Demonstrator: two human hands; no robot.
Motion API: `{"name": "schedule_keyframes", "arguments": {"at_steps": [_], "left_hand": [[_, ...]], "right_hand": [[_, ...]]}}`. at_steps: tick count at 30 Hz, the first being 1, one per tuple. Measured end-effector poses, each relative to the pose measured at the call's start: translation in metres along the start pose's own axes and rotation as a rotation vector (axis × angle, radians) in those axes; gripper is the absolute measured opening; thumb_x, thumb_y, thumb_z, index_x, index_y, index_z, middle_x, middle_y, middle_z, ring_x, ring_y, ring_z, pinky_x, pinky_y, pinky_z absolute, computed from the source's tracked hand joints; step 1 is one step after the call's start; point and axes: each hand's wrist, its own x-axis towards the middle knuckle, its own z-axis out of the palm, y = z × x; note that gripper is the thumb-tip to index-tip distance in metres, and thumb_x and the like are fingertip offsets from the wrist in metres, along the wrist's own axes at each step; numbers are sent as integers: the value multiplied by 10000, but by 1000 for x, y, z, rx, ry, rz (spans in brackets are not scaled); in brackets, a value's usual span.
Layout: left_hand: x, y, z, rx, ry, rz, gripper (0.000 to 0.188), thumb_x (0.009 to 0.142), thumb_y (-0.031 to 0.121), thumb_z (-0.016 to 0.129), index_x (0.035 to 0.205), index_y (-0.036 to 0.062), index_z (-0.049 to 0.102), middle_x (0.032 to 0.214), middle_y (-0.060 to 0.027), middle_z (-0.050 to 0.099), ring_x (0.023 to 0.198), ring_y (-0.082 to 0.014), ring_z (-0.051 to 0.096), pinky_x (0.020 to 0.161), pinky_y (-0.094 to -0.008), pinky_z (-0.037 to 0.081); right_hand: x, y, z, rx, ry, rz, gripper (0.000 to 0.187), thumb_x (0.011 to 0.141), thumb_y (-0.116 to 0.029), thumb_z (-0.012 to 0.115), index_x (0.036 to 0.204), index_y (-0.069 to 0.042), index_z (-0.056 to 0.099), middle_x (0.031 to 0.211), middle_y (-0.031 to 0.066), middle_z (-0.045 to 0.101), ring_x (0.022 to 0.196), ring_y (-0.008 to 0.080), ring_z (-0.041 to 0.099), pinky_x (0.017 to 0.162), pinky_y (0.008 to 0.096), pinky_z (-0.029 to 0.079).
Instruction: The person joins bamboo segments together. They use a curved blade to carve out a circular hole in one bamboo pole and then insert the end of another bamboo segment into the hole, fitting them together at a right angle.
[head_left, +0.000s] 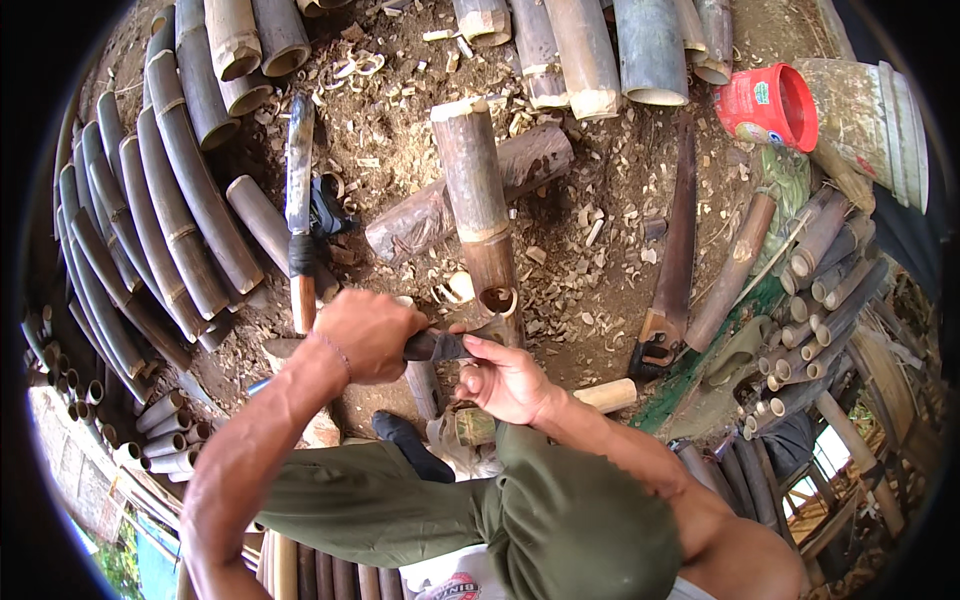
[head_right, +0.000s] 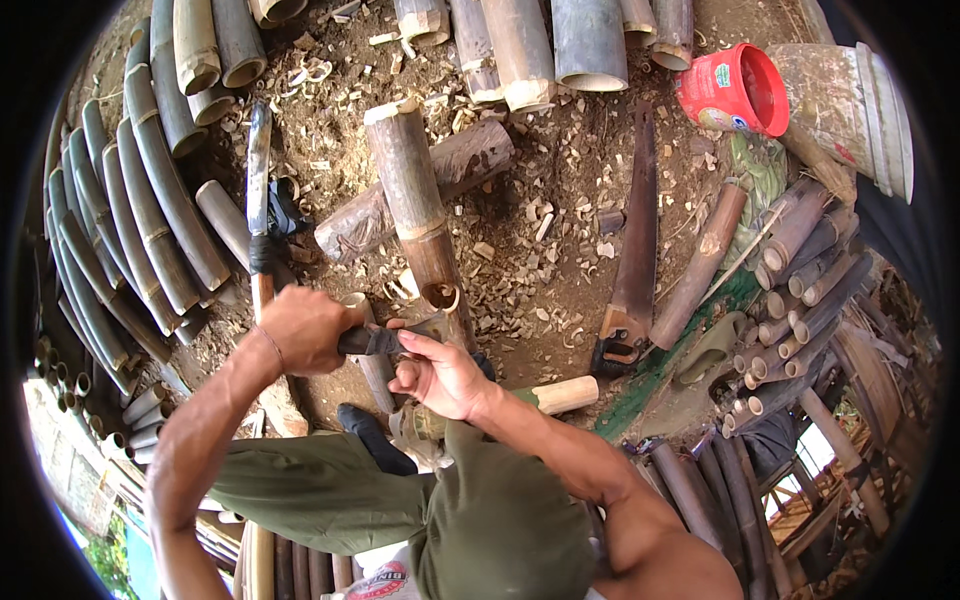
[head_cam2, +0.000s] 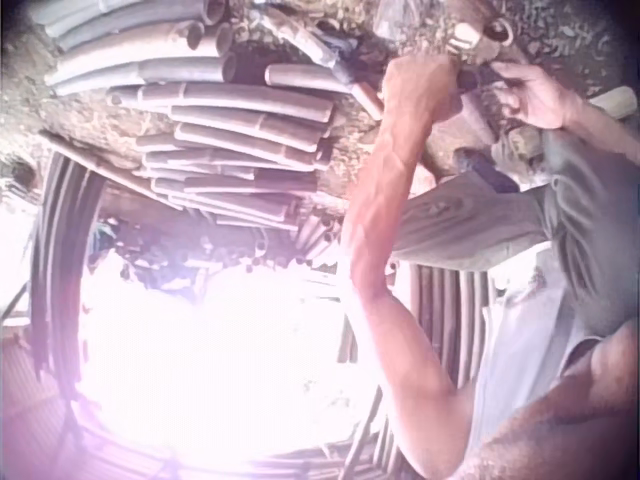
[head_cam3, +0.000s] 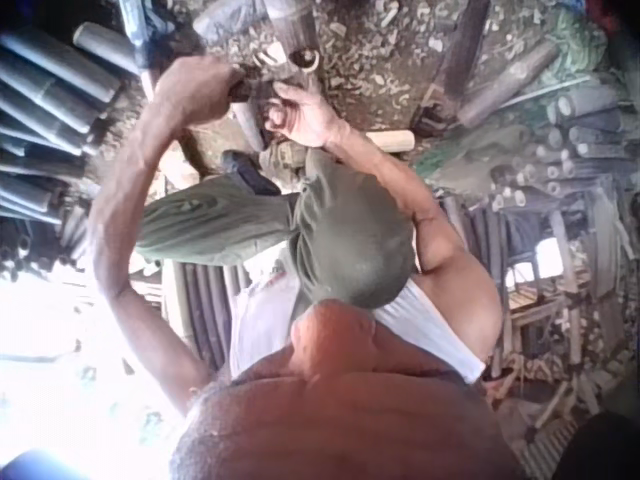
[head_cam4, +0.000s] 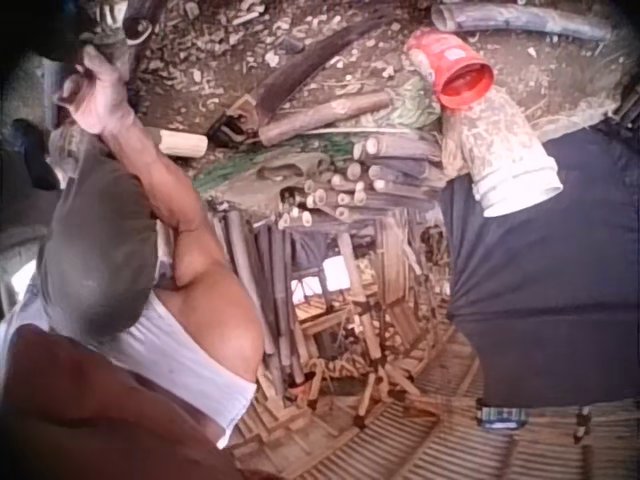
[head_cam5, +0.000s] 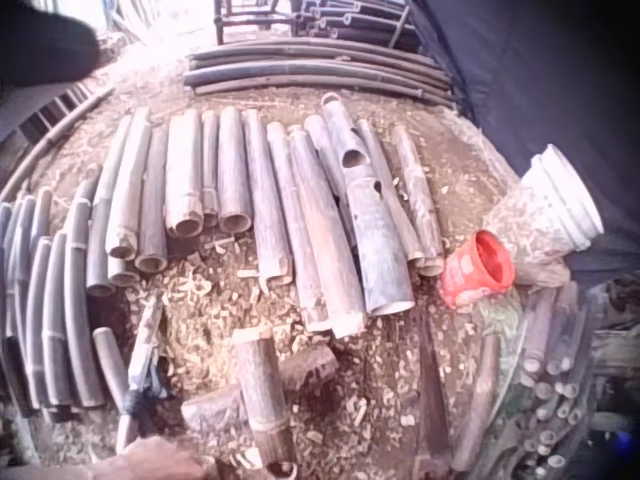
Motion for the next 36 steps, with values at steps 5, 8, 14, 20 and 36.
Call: {"name": "schedule_keyframes", "arguments": {"at_steps": [5, 8, 14, 20, 36], "left_hand": [[7, 52, 137, -593, 289, -201, 257, 769, 283, 700, 968, 139, 625, 810, -127, 696, 777, -323, 707, 741, -457, 573], [31, 115, 170, -1009, 391, -314, 426, 765, 282, 704, 1153, 127, 619, 856, -185, 706, 800, -367, 700, 785, -464, 566], [63, 169, 163, -1428, 460, -417, 569, 801, 284, 680, 1295, 31, 552, 896, -274, 692, 839, -415, 693, 800, -460, 544], [45, 128, 198, -1391, 657, -354, 360, 755, 194, 745, 1083, 51, 701, 867, -208, 714, 830, -309, 729, 797, -398, 567], [64, 83, -97, 507, -103, -52, 265, 895, 297, 677, 1115, 165, 743, 1061, 1, 735, 938, -202, 705, 717, -376, 545]], "right_hand": [[-18, -3, 4, -672, 416, -98, 233, 953, -162, 605, 1128, -11, 631, 750, 73, 684, 469, 114, 529, 564, 335, 532], [-23, -2, 2, -1062, 609, -303, 222, 940, -194, 569, 962, -5, 681, 717, 89, 707, 557, 151, 614, 565, 334, 520], [-17, -13, -4, -1520, 792, -437, 264, 950, -246, 507, 926, -32, 660, 658, 80, 679, 598, 198, 642, 588, 358, 504], [1, 15, -6, -1436, 554, -272, 136, 968, -91, 513, 1038, 9, 572, 949, 145, 698, 768, 228, 675, 747, 363, 549], [6, -26, 11, 517, -323, -191, 380, 1075, -276, 353, 1120, 17, 591, 892, 150, 699, 810, 228, 699, 895, 411, 577]]}}
